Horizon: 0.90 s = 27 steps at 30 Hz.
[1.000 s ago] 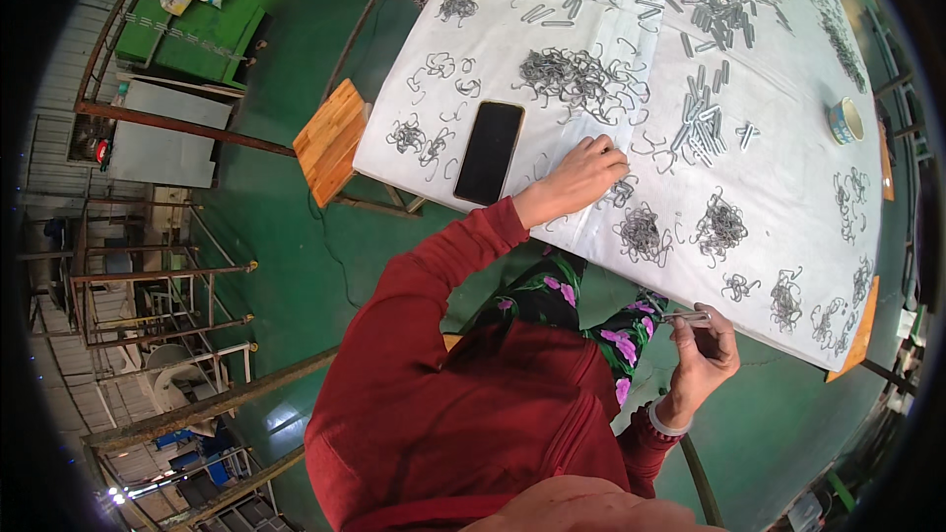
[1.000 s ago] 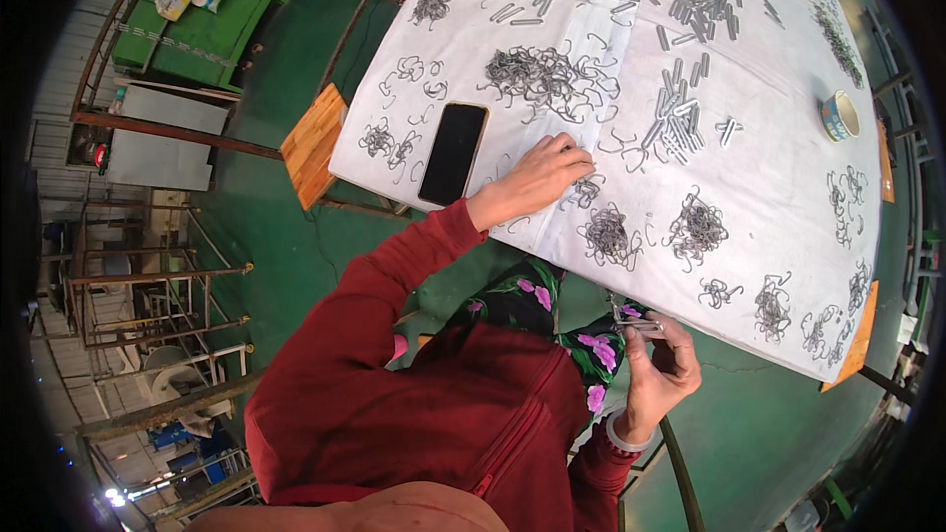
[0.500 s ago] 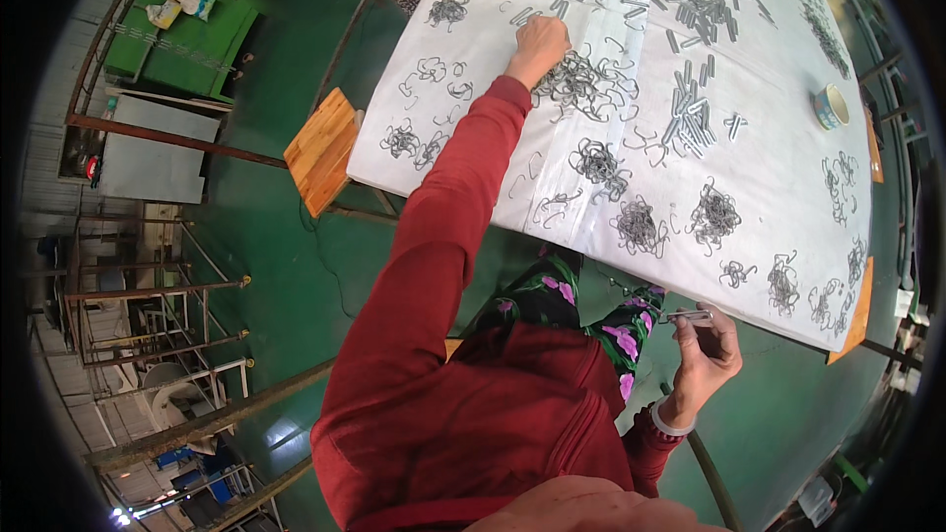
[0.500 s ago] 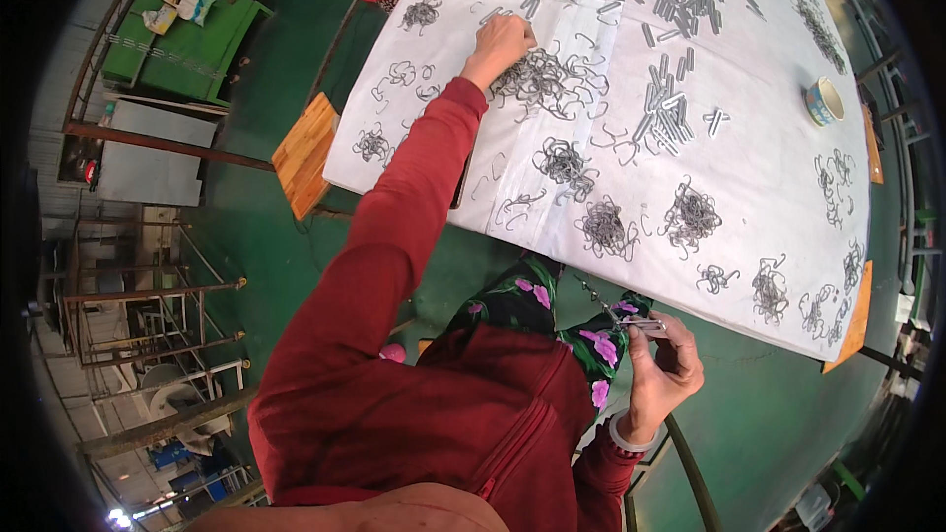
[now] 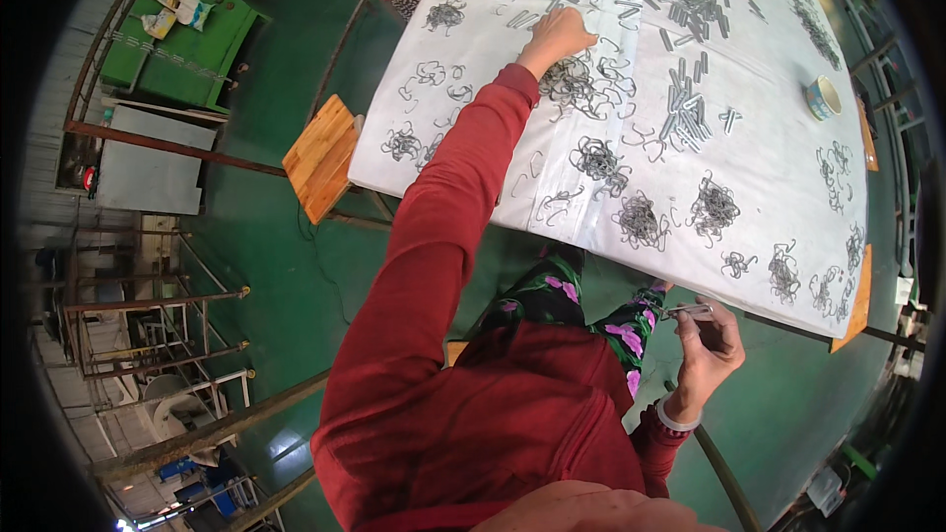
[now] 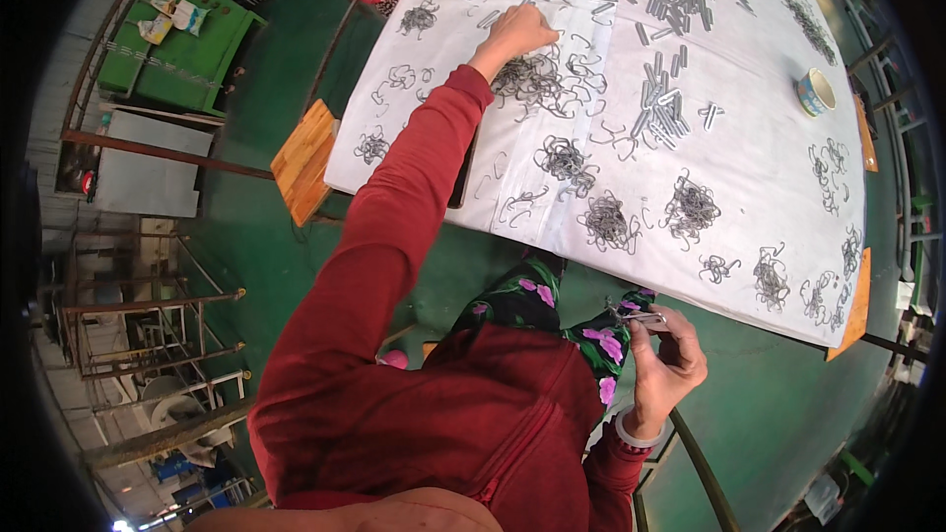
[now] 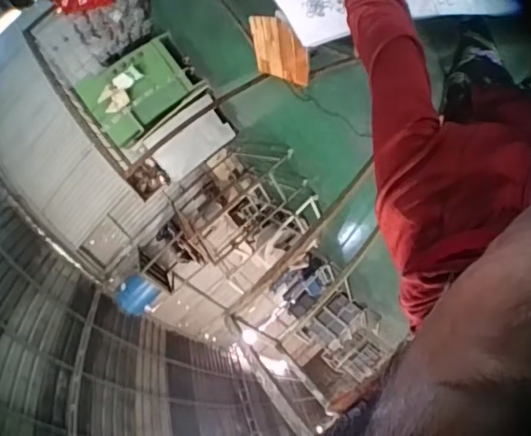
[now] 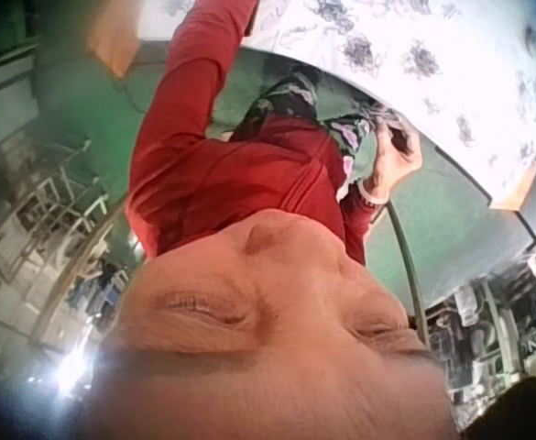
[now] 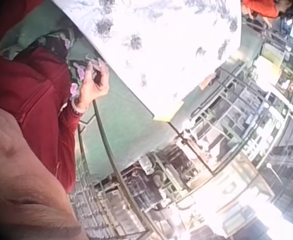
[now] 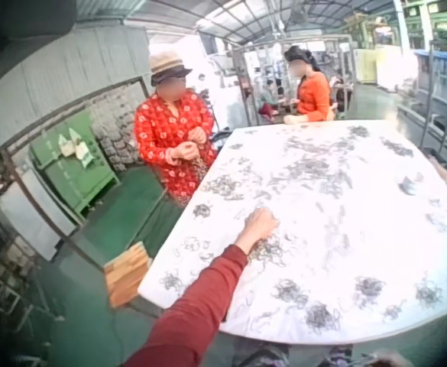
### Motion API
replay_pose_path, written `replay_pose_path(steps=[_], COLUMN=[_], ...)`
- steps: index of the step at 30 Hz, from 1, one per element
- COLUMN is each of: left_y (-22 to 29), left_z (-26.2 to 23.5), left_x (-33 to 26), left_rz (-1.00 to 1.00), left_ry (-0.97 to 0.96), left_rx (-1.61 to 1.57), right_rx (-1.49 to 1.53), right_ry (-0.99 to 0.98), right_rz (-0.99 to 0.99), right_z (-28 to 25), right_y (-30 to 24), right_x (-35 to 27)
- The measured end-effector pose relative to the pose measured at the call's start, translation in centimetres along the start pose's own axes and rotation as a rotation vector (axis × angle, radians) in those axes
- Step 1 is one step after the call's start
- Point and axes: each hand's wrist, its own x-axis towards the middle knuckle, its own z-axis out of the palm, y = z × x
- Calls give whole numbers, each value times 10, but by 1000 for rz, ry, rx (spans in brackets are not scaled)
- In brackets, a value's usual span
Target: The person picks up small metal hooks and cylindrical sleeves from a table and connects them by hand. The person repeatedly assembles the parts and places the finished units onto a nearby vertical rack.
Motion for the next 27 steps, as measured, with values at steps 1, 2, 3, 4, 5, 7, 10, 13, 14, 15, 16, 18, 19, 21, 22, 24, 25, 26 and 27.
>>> replay_pose_path(steps=[1,2,3,4,5,7,10,13,14,15,16,18,19,21,22,24,25,26,27], left_y=[5,10,14,13,12,8,-1,-5,-8,-11,-15,-21,-24,-34,-39,-50,-53,-52,-52], left_z=[-9,-17,-25,-28,-29,-29,-21,-13,-12,-11,-11,-5,-1,6,9,18,23,26,29], left_x=[1,2,2,3,5,11,17,19,18,18,17,18,18,16,14,10,8,8,7], left_rz=[10,22,40,41,42,61,104,107,84,59,50,42,71,124,126,127,158,192,226], left_ry=[-1,-2,-3,17,35,57,63,83,89,95,57,-30,-81,-178,-164,-138,-118,-96,-73], left_rx=[1,1,12,16,17,-18,-97,-107,-102,-96,-30,99,126,182,198,225,254,281,309], right_rx=[-11,-23,-12,-1,6,20,6,-22,-30,-29,-28,-30,-33,-26,-20,-15,-15,-15,-23], right_ry=[-5,-7,-7,-8,-8,-8,-9,-8,-9,-4,0,17,24,31,35,46,54,64,64], right_rz=[-1,-5,-5,-4,-3,2,6,9,10,18,26,36,35,34,35,43,50,52,55], right_z=[-2,-3,-2,-1,-1,1,-1,-2,-2,-2,-4,-5,-5,-9,-10,-14,-16,-17,-17], right_y=[1,1,1,1,1,-1,2,3,2,2,2,3,4,5,6,9,10,11,10], right_x=[0,0,0,0,0,0,1,3,4,5,6,9,10,14,15,18,18,20,20])
